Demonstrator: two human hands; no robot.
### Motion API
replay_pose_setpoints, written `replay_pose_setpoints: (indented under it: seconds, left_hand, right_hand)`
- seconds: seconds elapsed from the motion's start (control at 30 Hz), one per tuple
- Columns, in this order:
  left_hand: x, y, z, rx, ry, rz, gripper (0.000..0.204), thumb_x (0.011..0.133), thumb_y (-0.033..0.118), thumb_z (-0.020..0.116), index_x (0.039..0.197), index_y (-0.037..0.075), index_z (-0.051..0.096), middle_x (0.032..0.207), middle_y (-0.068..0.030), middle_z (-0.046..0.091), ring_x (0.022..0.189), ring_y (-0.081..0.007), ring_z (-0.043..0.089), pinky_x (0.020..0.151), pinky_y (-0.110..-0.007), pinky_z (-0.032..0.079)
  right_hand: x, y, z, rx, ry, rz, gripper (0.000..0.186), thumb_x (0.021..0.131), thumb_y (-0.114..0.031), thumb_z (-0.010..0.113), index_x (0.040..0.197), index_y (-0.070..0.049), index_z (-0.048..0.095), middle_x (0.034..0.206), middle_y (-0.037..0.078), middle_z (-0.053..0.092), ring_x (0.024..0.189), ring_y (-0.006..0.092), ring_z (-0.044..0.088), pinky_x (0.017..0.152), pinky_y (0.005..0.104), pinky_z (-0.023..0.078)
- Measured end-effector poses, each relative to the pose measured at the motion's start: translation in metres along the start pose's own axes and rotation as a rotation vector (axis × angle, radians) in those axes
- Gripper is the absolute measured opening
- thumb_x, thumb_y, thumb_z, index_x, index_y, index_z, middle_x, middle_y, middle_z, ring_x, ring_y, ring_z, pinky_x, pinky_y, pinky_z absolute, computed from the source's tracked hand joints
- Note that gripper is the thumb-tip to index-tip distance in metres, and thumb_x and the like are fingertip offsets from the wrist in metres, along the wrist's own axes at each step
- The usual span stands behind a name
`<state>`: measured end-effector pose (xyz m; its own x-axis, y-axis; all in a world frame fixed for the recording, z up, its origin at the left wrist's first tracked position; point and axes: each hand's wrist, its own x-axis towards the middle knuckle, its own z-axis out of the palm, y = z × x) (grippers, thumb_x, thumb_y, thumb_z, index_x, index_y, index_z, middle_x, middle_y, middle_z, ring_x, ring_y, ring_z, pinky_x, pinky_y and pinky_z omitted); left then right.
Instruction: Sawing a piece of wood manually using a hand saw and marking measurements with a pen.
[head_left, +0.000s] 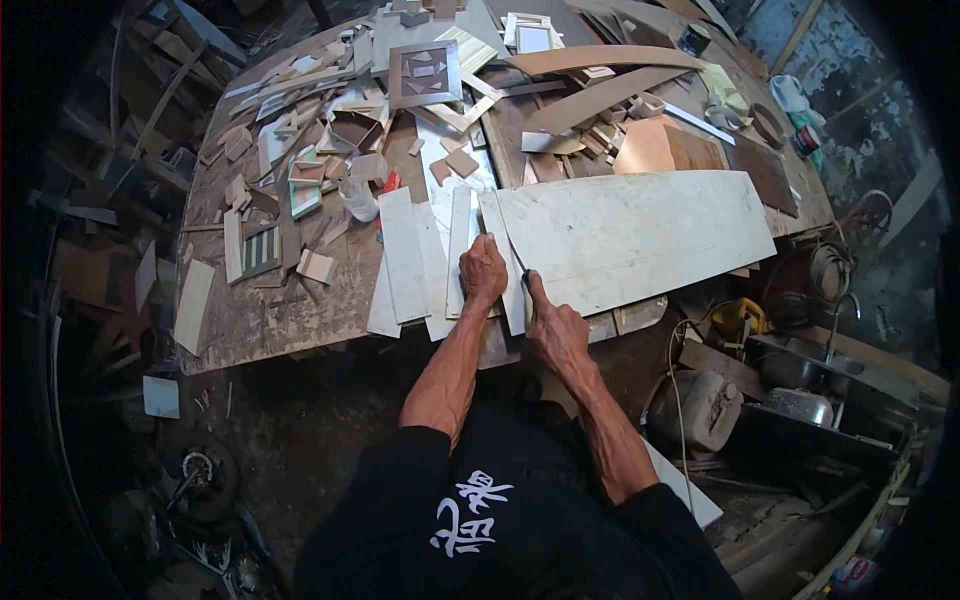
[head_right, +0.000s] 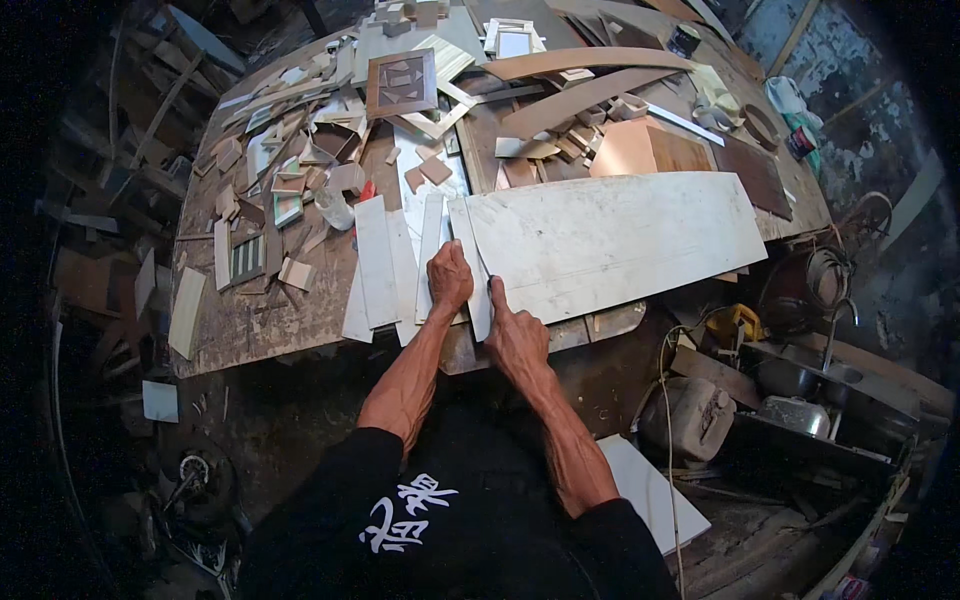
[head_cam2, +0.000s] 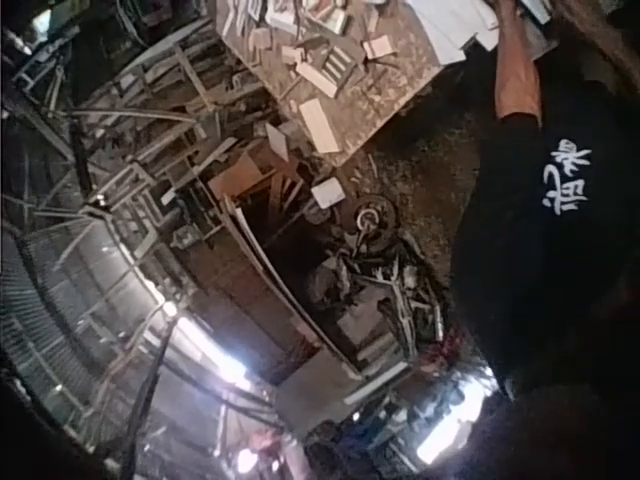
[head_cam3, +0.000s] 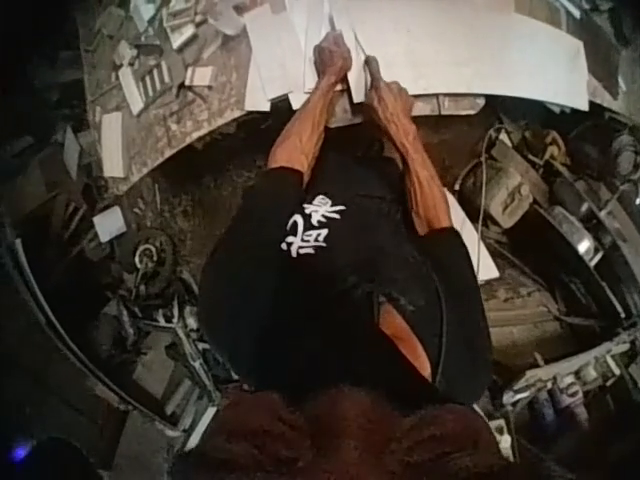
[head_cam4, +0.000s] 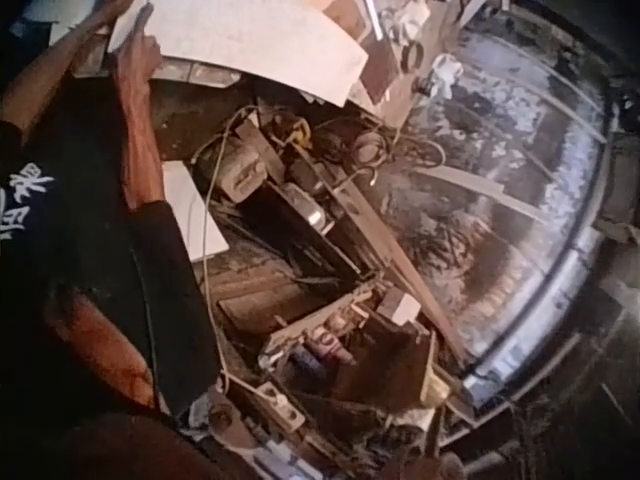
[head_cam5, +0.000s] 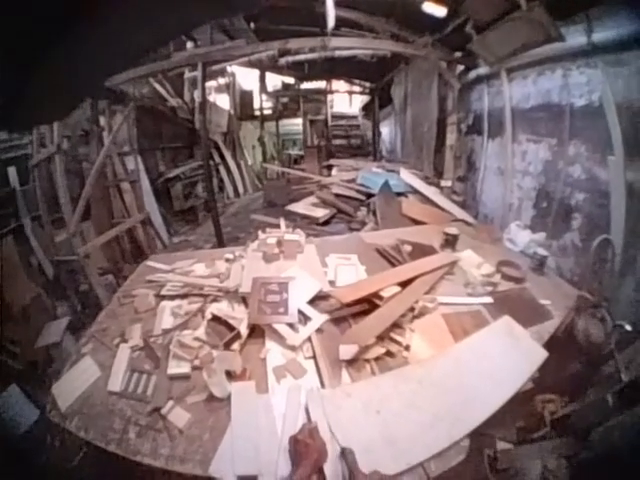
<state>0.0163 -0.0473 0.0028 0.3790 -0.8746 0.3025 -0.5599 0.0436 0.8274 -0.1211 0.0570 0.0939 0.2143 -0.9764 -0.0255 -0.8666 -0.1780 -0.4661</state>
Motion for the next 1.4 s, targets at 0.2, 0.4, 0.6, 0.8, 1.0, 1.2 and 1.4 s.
replay_pose_setpoints:
  seconds: [0.2, 0.4, 0.6, 0.8, 1.0, 1.2, 1.4]
  left_hand:
    - [-0.006, -0.005, -0.011, 0.028, 0.017, -0.029, 0.034, 0.094, 0.023, 0.041, 0.072, -0.001, 0.052, 0.064, -0.0257, 0.054, 0.064, -0.0454, 0.053, 0.059, -0.051, 0.039]
    - [0.000, -0.004, -0.010, 0.022, 0.013, -0.039, 0.034, 0.094, 0.023, 0.042, 0.071, 0.001, 0.053, 0.065, -0.0250, 0.055, 0.063, -0.0452, 0.053, 0.057, -0.051, 0.039]
    - [0.003, 0.005, -0.001, 0.008, -0.002, -0.018, 0.033, 0.094, 0.022, 0.042, 0.070, 0.001, 0.052, 0.064, -0.0247, 0.055, 0.062, -0.0449, 0.053, 0.057, -0.051, 0.039]
    - [-0.011, -0.006, -0.010, 0.043, -0.010, -0.034, 0.032, 0.093, 0.021, 0.042, 0.071, 0.001, 0.052, 0.063, -0.0248, 0.055, 0.062, -0.0454, 0.054, 0.057, -0.052, 0.039]
    - [-0.007, -0.008, -0.011, 0.043, 0.036, -0.006, 0.029, 0.092, 0.020, 0.045, 0.071, 0.001, 0.053, 0.061, -0.0243, 0.055, 0.060, -0.0451, 0.054, 0.054, -0.053, 0.038]
    - [-0.002, -0.009, -0.007, 0.039, 0.046, 0.069, 0.028, 0.092, 0.019, 0.046, 0.070, 0.001, 0.051, 0.060, -0.0234, 0.054, 0.058, -0.0441, 0.054, 0.053, -0.052, 0.038]
    - [-0.002, 0.005, -0.006, -0.009, -0.024, -0.026, 0.034, 0.093, 0.021, 0.042, 0.068, -0.001, 0.051, 0.064, -0.0258, 0.053, 0.063, -0.0455, 0.053, 0.056, -0.051, 0.038]
  right_hand:
    - [-0.028, -0.018, -0.027, -0.015, -0.201, 0.077, 0.067, 0.079, -0.014, 0.049, 0.142, -0.017, 0.026, 0.065, 0.027, 0.058, 0.061, 0.0446, 0.058, 0.054, 0.0534, 0.043]
    - [-0.019, -0.016, -0.023, 0.001, -0.235, 0.096, 0.071, 0.078, -0.014, 0.053, 0.143, -0.020, 0.025, 0.070, 0.026, 0.060, 0.066, 0.0446, 0.059, 0.059, 0.0531, 0.044]
    - [0.014, -0.003, 0.003, -0.075, -0.041, 0.081, 0.059, 0.082, -0.013, 0.047, 0.139, -0.019, 0.033, 0.068, 0.025, 0.060, 0.061, 0.0419, 0.059, 0.054, 0.0506, 0.043]
    - [-0.015, -0.011, -0.007, -0.031, -0.052, 0.045, 0.053, 0.085, -0.013, 0.046, 0.137, -0.017, 0.038, 0.066, 0.026, 0.058, 0.058, 0.0415, 0.058, 0.053, 0.0504, 0.043]
    - [-0.035, -0.024, -0.022, -0.004, -0.164, 0.126, 0.059, 0.084, -0.011, 0.045, 0.140, -0.019, 0.032, 0.063, 0.026, 0.058, 0.058, 0.0422, 0.058, 0.051, 0.0511, 0.045]
    - [-0.015, -0.009, 0.001, -0.016, -0.023, 0.031, 0.065, 0.081, -0.013, 0.050, 0.142, -0.021, 0.030, 0.061, 0.024, 0.058, 0.053, 0.0404, 0.058, 0.049, 0.0502, 0.044]
    - [0.012, -0.012, -0.004, 0.022, -0.041, 0.146, 0.054, 0.086, -0.012, 0.047, 0.139, -0.021, 0.036, 0.065, 0.027, 0.059, 0.060, 0.0425, 0.059, 0.054, 0.0499, 0.046]
